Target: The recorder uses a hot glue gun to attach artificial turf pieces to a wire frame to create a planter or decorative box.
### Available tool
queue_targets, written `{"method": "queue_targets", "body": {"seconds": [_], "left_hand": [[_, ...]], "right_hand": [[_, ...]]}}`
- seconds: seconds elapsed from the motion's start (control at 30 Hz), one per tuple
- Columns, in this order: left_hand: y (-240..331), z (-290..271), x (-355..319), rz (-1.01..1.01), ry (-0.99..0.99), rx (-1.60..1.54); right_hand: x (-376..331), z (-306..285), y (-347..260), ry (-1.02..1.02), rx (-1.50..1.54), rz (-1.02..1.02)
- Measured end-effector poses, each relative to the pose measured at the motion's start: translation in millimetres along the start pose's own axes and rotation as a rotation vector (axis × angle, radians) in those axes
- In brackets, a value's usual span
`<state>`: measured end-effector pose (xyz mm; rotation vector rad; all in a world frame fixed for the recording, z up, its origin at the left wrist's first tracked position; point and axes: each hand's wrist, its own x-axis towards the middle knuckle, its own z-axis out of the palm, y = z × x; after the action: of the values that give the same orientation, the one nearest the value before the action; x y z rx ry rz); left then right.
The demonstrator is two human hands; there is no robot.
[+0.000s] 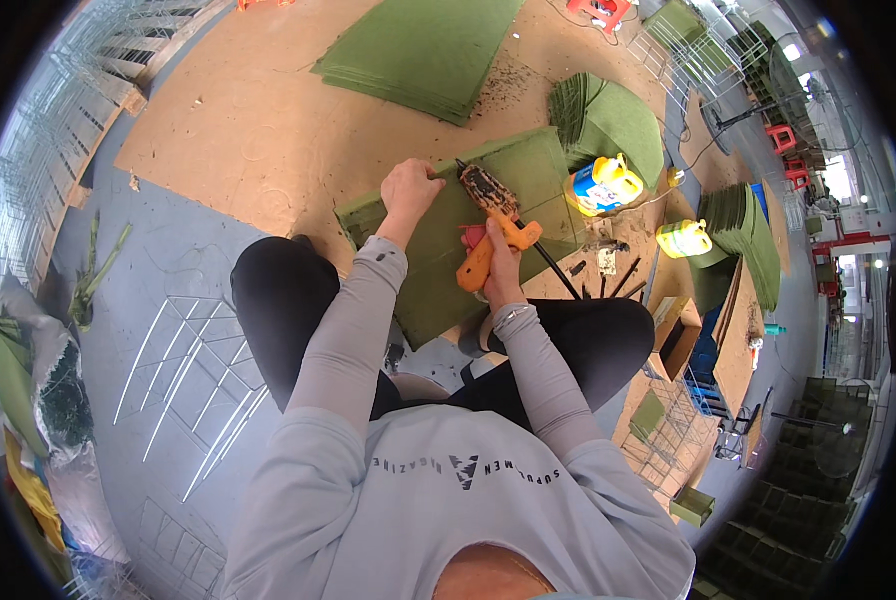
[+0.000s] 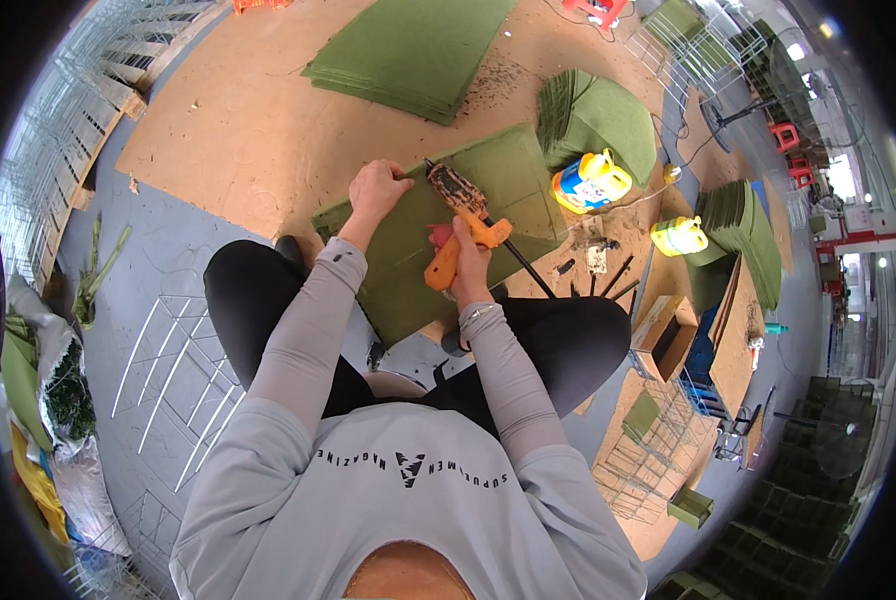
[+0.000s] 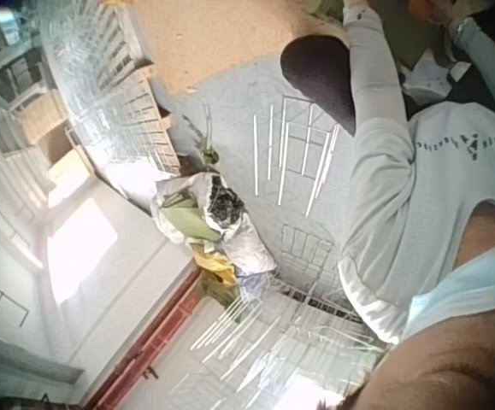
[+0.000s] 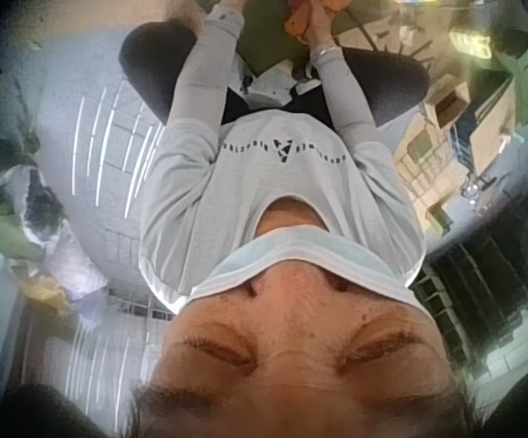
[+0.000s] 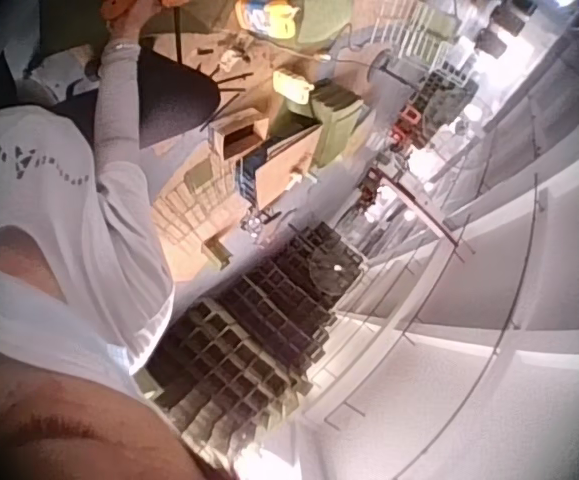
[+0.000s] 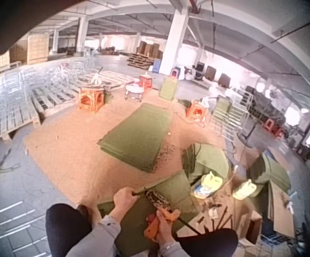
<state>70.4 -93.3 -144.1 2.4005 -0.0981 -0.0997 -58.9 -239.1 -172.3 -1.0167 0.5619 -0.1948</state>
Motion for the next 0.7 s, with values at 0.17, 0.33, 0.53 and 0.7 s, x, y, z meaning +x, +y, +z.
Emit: {"method": "queue_targets", "body": {"seconds": [0.17,0.33,0.53,0.7], "left_hand": [[-3,-4,1,-0.028,-0.025,-0.010],[1,-1,-2,-0.018,-0.006,-0.019],[2,-5,1,-0.011,-0.029,-0.016],[-5,-7,5,-0.032,-0.040,-0.007]], "right_hand": [[-10,-3,1,0.007,-0.003,0.014],[2,3,-2,0.005,0.028,0.001],[-2,-3,5,0.026,-0.014,0.033],[-9,0,3,0.021,-0.013,0.035]]}}
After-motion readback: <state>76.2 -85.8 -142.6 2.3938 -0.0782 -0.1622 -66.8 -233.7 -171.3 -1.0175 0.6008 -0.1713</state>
